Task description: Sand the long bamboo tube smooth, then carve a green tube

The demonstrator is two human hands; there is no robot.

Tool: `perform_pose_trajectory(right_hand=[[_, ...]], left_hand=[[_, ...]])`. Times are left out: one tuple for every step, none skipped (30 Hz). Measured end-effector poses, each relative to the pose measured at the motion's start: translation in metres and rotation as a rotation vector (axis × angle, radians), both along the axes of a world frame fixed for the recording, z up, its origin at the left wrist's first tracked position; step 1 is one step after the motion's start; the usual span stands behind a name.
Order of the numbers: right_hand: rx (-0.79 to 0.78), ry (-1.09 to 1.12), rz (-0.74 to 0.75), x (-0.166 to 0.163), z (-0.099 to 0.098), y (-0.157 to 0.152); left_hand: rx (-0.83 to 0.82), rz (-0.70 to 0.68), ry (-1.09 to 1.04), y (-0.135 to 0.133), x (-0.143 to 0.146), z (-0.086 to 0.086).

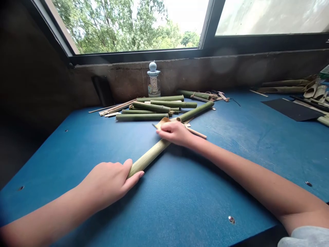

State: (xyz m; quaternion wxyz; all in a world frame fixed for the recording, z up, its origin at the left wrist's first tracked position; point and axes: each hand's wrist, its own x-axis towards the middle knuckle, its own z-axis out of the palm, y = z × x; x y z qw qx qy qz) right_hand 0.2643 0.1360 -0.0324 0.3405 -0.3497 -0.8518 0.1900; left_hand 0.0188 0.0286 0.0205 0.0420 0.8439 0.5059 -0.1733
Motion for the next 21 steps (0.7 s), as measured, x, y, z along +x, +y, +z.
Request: perform_pose_trajectory(right_hand=[[0.018, 0.001, 0.094, -0.013, 0.000, -0.010], [0.026, 0.007, 0.190, -0.024, 0.001, -0.019], [0.025, 0.016, 0.274, -0.033, 0.001, -0.026], [0.012, 0.022, 0.337, -0.038, 0.002, -0.030], [-0.009, 0.025, 0.368, -0.038, 0.003, -0.029], [-0.034, 0.020, 0.364, -0.035, 0.004, -0.026], [-0.057, 0.011, 0.329, -0.027, 0.005, -0.019], [-0.076, 0.004, 0.264, -0.016, 0.005, -0.010], [-0.094, 0.000, 0.178, -0.004, 0.005, 0.000], [-0.116, 0.003, 0.081, 0.009, 0.005, 0.010], [-0.147, 0.016, -0.016, 0.020, 0.005, 0.019], [-0.172, 0.030, -0.094, 0.030, 0.004, 0.026], [-0.179, 0.036, -0.144, 0.035, 0.004, 0.030], [-0.165, 0.031, -0.158, 0.037, 0.003, 0.031], [-0.132, 0.014, -0.133, 0.034, 0.003, 0.029], [-0.085, -0.009, -0.075, 0.028, 0.002, 0.023], [-0.033, -0.027, 0.002, 0.018, 0.002, 0.015], [0.011, -0.033, 0.085, 0.007, 0.002, 0.006], [0.042, -0.024, 0.165, -0.006, 0.001, -0.005], [0.063, -0.004, 0.233, -0.018, 0.001, -0.015], [0.076, 0.023, 0.285, -0.029, 0.001, -0.024]], left_hand=[[0.007, -0.003, 0.000, 0.000, 0.000, -0.001], [0.015, -0.007, 0.000, 0.000, -0.001, -0.002], [0.024, -0.011, 0.001, 0.000, -0.001, -0.002], [0.030, -0.014, 0.003, 0.000, -0.001, -0.003], [0.032, -0.016, 0.005, 0.000, -0.001, -0.003], [0.029, -0.016, 0.008, 0.001, 0.000, -0.003], [0.022, -0.014, 0.010, 0.001, 0.000, -0.002], [0.013, -0.011, 0.012, 0.002, 0.000, -0.002], [0.004, -0.008, 0.013, 0.002, 0.000, -0.001], [-0.005, -0.007, 0.013, 0.002, 0.000, -0.001], [-0.008, -0.007, 0.012, 0.003, 0.000, 0.000], [-0.007, -0.007, 0.010, 0.002, 0.000, 0.000], [-0.004, -0.007, 0.006, 0.002, 0.000, 0.000], [0.000, -0.008, 0.002, 0.002, 0.000, 0.000], [0.004, -0.008, -0.003, 0.001, -0.001, 0.000], [0.007, -0.009, -0.008, 0.001, -0.001, 0.000], [0.008, -0.011, -0.013, 0.000, -0.001, 0.000], [0.009, -0.013, -0.016, 0.000, -0.001, -0.001], [0.010, -0.014, -0.018, 0.000, -0.002, -0.001], [0.011, -0.016, -0.018, -0.001, -0.002, -0.001], [0.013, -0.017, -0.017, -0.001, -0.002, -0.002]])
